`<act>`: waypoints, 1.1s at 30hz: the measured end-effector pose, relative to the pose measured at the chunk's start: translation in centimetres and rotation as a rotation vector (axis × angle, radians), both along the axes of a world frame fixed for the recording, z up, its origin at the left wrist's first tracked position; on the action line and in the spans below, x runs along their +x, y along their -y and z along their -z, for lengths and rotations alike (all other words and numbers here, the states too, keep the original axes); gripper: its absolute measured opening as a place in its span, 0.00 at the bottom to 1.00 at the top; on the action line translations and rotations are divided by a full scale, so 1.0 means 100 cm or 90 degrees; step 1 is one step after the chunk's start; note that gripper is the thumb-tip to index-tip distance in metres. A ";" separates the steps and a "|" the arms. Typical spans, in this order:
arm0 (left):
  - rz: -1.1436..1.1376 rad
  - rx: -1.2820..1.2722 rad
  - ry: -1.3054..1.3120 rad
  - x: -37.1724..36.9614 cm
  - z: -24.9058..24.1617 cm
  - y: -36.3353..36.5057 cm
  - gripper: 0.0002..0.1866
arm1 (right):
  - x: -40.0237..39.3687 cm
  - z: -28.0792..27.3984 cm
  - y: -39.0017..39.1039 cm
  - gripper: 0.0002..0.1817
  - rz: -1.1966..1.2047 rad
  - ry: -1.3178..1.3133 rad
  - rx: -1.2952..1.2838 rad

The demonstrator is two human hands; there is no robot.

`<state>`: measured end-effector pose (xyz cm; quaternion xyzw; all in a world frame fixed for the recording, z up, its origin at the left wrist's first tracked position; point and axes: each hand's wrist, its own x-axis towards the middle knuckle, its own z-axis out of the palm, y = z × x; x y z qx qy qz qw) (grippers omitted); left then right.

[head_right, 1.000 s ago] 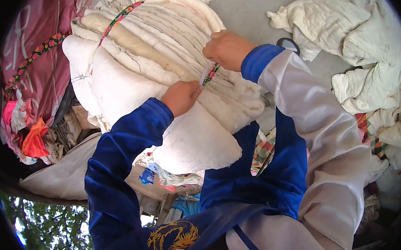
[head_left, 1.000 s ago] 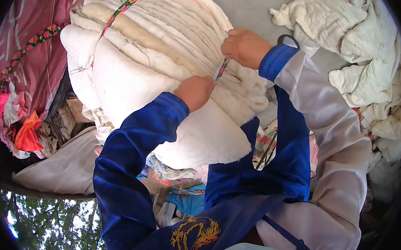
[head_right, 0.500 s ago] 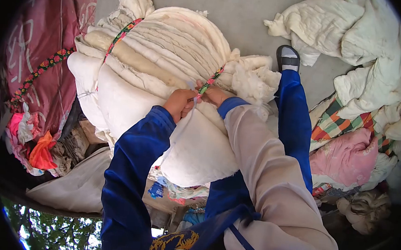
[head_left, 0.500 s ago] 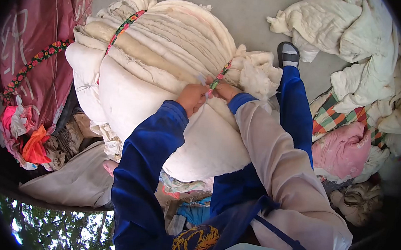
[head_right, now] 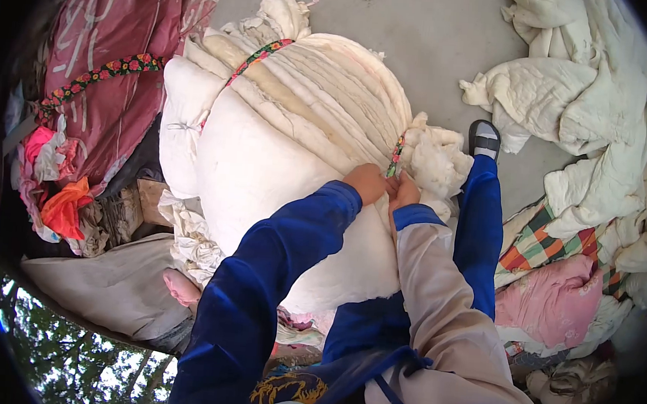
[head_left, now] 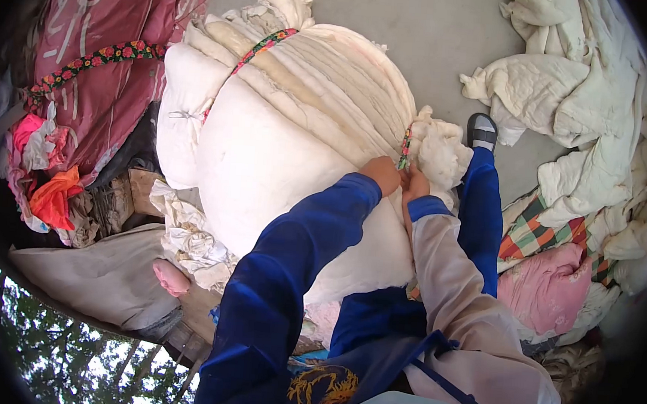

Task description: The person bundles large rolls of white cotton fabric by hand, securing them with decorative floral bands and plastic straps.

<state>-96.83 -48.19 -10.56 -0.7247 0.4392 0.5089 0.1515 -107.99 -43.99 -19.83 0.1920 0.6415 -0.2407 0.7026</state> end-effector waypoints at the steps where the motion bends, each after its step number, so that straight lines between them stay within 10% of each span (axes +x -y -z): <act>1: -0.003 0.002 0.031 -0.005 -0.009 0.003 0.15 | -0.002 -0.009 0.000 0.15 0.009 -0.085 0.014; 4: 0.009 -0.047 0.022 -0.003 -0.017 0.001 0.16 | -0.017 -0.037 -0.003 0.17 -0.214 -0.187 -0.207; 7: 0.008 -0.130 -0.008 0.007 0.003 -0.013 0.16 | -0.054 -0.094 0.011 0.14 -0.806 -0.525 -0.603; 11: 0.025 -0.124 -0.043 0.009 0.005 -0.012 0.16 | -0.081 -0.092 0.039 0.10 -0.984 -0.382 -0.700; 14: -0.023 -0.132 -0.062 0.014 0.011 -0.010 0.17 | -0.076 -0.064 0.059 0.10 -0.808 -0.300 -0.726; 17: -0.020 -0.068 -0.060 0.013 0.005 0.004 0.17 | -0.071 -0.034 0.058 0.09 -0.465 0.028 -0.325; 23: -0.056 0.001 -0.071 0.009 -0.006 0.017 0.16 | -0.069 -0.031 0.062 0.18 -0.001 0.370 -0.104; 29: -0.167 0.015 -0.031 0.011 -0.003 0.010 0.16 | -0.034 -0.043 0.076 0.22 0.097 0.343 -0.085; 33: -0.167 0.026 -0.014 0.001 -0.003 0.007 0.16 | -0.028 -0.016 0.067 0.17 -0.202 0.184 -0.197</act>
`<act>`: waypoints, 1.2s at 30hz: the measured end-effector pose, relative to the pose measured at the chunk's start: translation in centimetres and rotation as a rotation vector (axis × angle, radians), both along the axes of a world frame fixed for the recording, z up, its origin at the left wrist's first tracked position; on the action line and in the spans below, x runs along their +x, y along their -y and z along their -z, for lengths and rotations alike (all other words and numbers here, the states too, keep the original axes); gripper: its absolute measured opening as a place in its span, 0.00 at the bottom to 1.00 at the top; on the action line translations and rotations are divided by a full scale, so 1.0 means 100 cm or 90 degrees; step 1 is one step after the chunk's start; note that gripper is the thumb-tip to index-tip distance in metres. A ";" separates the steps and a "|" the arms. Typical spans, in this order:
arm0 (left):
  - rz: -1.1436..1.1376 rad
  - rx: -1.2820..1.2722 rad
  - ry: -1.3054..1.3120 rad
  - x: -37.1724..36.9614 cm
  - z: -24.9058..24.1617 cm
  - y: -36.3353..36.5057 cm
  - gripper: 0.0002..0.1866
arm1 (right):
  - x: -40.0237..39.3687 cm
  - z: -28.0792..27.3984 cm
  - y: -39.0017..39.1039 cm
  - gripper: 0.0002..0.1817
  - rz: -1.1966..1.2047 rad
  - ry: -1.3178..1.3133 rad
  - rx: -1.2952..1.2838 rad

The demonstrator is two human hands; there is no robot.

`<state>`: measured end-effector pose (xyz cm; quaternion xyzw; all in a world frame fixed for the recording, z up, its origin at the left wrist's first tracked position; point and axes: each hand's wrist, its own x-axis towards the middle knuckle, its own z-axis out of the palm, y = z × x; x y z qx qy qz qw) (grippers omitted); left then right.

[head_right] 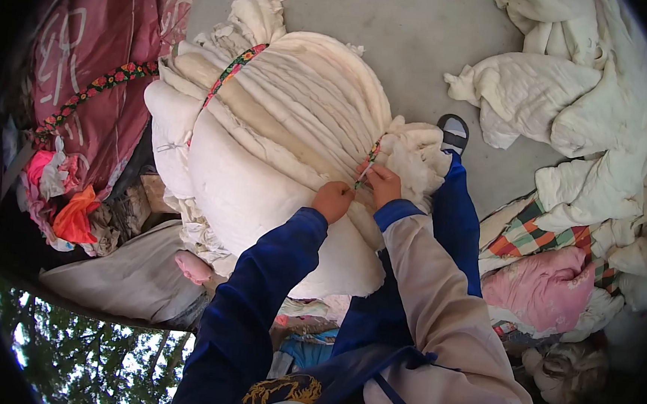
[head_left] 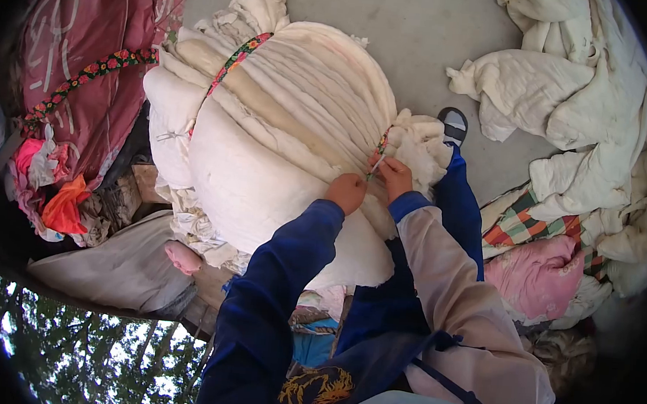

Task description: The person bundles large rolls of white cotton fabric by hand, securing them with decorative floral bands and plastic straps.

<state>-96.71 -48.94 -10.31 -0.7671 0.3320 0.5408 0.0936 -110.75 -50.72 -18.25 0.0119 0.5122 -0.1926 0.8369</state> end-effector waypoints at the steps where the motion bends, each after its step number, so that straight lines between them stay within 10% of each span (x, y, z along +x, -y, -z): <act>1: 0.003 -0.008 0.005 -0.001 0.001 -0.001 0.16 | 0.000 0.005 0.001 0.16 -0.043 -0.015 -0.049; 13: -0.044 -0.073 -0.015 -0.002 0.007 -0.008 0.15 | -0.003 0.005 -0.012 0.11 0.048 -0.181 -0.167; 16: -0.404 0.126 -0.170 0.014 0.003 0.002 0.13 | -0.019 0.029 -0.043 0.16 -0.092 -0.246 -0.160; 22: -0.601 0.313 -0.322 0.038 -0.001 0.014 0.10 | 0.003 0.014 -0.053 0.23 -0.163 -0.056 -0.153; 32: -0.604 0.369 -0.359 0.046 0.006 0.016 0.10 | -0.001 0.010 -0.035 0.10 -0.243 0.038 -0.140; 36: -0.282 0.221 -0.292 0.030 0.012 0.014 0.15 | -0.038 0.000 -0.020 0.13 -0.434 -0.049 -0.336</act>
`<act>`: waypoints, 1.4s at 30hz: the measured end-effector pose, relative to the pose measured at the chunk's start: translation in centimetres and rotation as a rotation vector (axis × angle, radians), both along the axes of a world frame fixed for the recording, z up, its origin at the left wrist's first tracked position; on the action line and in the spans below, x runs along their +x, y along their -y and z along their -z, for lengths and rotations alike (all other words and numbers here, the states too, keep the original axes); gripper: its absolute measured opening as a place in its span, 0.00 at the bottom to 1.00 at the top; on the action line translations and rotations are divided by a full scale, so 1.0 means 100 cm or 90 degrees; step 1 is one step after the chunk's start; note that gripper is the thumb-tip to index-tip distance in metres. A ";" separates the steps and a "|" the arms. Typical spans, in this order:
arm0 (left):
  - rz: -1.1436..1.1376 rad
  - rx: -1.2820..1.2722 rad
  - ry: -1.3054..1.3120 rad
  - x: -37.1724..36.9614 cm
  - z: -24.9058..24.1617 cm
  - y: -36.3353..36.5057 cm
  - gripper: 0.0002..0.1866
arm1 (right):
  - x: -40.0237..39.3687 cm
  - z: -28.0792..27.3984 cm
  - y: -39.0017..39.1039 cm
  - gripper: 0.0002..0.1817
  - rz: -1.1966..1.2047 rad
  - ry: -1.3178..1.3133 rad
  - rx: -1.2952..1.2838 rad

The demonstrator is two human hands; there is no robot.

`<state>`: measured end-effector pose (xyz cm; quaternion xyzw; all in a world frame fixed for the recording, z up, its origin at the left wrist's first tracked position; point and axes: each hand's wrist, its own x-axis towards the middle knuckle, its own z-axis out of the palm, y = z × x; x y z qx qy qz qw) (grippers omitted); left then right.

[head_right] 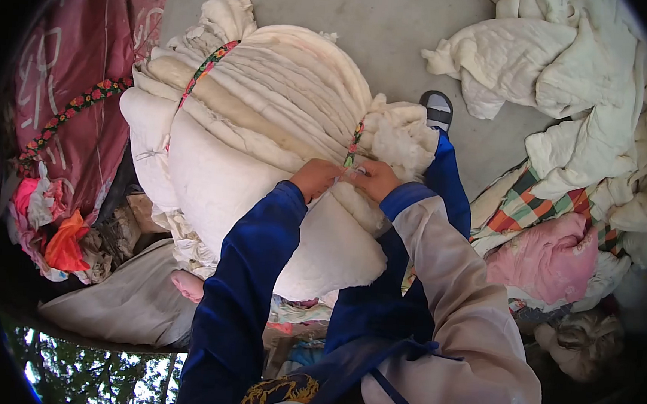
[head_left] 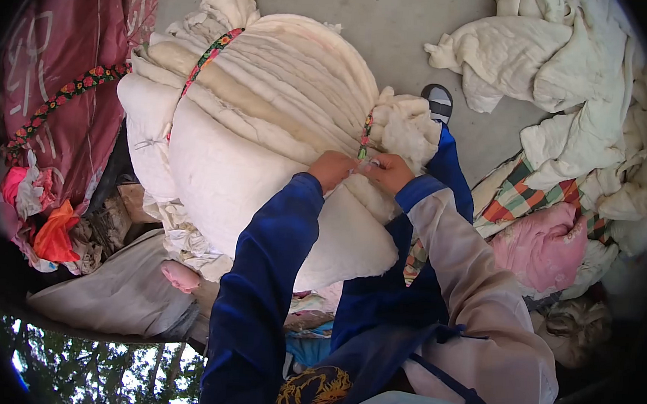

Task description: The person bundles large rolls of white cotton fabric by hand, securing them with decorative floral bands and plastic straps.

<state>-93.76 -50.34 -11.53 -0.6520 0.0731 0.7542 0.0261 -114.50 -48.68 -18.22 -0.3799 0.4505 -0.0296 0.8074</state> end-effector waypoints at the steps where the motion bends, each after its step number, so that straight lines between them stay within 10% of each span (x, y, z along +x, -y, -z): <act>1: 0.098 -0.113 0.038 -0.006 0.009 -0.009 0.16 | -0.002 -0.011 0.008 0.13 0.001 -0.021 -0.047; 8: 0.145 -0.265 0.046 -0.004 0.015 -0.018 0.17 | -0.001 -0.025 0.000 0.19 0.290 -0.008 0.160; 11: -0.114 0.009 -0.030 0.000 -0.005 0.005 0.13 | 0.021 -0.033 -0.002 0.24 0.566 -0.048 0.379; 18: -0.209 0.078 -0.065 0.009 -0.003 0.001 0.10 | 0.025 -0.050 -0.027 0.20 0.907 -0.157 0.655; 21: -0.225 0.093 -0.091 0.012 0.002 0.005 0.10 | 0.029 -0.054 -0.042 0.14 0.503 -0.080 0.589; 29: -0.208 0.071 -0.087 0.013 0.003 0.000 0.13 | 0.080 -0.034 -0.017 0.13 0.583 -0.185 0.127; 38: 0.202 -0.372 0.120 -0.018 -0.002 -0.015 0.16 | 0.078 0.008 0.017 0.15 0.966 -0.259 0.586; 40: 0.195 -0.390 0.176 -0.026 -0.001 -0.021 0.15 | 0.066 0.072 -0.001 0.13 0.814 -0.251 0.616; 42: 0.218 -0.387 0.220 -0.028 -0.001 -0.023 0.13 | 0.057 0.144 -0.040 0.08 0.459 -0.278 0.317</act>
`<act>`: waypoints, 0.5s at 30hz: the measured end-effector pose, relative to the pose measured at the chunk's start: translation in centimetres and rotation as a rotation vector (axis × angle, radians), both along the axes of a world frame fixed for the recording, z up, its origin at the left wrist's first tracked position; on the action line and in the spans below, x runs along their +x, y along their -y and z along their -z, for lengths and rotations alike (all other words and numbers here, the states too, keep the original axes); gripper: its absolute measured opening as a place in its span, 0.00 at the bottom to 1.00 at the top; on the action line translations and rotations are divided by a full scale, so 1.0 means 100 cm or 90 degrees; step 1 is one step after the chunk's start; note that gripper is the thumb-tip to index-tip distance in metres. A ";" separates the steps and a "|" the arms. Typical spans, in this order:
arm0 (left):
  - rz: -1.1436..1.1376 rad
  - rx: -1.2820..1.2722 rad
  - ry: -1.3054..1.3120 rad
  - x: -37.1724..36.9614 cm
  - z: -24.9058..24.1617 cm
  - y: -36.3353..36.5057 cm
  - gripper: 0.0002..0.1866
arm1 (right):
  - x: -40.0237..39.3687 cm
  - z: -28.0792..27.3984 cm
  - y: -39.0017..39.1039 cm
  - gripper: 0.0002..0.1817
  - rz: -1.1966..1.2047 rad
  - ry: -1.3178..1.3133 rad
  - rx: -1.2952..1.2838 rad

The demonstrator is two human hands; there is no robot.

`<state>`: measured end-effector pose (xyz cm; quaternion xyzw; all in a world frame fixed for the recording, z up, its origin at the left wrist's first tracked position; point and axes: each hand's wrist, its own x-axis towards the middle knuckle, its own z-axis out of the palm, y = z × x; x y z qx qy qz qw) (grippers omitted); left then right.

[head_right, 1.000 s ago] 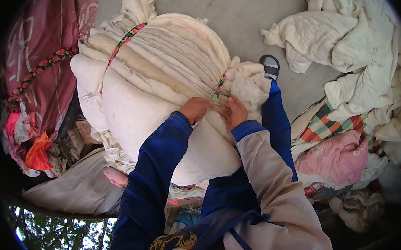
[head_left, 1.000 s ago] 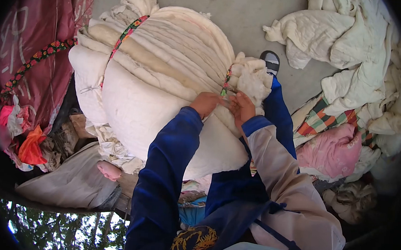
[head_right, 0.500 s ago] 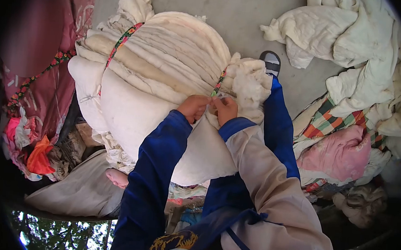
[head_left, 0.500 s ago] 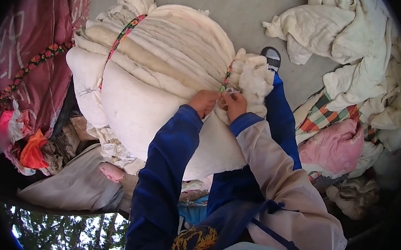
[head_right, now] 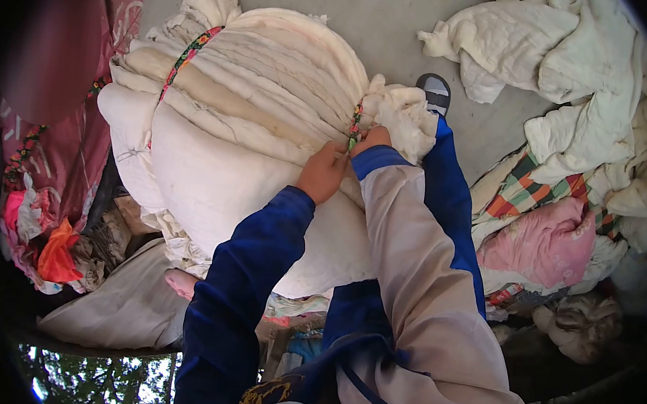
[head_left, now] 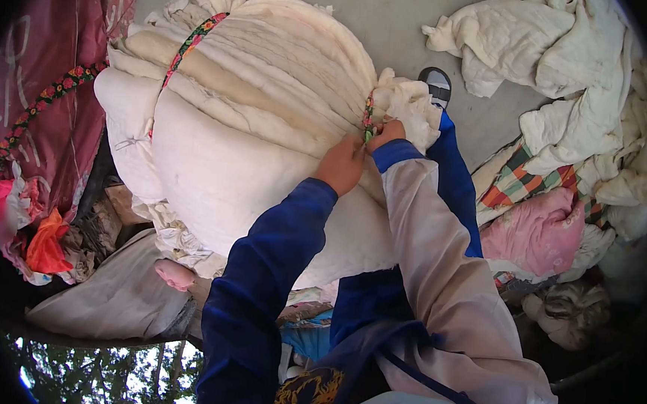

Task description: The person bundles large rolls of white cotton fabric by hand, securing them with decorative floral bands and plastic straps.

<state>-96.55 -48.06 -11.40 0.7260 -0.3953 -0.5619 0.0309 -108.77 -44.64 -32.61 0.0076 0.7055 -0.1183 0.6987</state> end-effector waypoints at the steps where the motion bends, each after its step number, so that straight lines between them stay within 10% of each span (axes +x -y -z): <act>1: 0.018 0.012 0.025 0.000 -0.005 0.006 0.12 | -0.004 0.036 -0.020 0.06 -0.177 -0.047 -0.104; 5: 0.101 0.033 0.097 0.009 -0.014 0.003 0.11 | 0.008 -0.013 0.054 0.08 0.519 -0.048 0.167; 10: 0.058 -0.003 0.093 0.012 -0.032 -0.020 0.10 | 0.001 0.051 0.050 0.03 0.502 -0.009 0.145; 12: -0.019 -0.009 0.062 0.013 -0.039 -0.040 0.10 | -0.003 0.067 0.030 0.04 -0.004 -0.059 0.021; 15: -0.091 -0.013 0.037 0.011 -0.043 -0.057 0.09 | 0.001 0.003 0.053 0.11 -0.123 -0.113 -0.039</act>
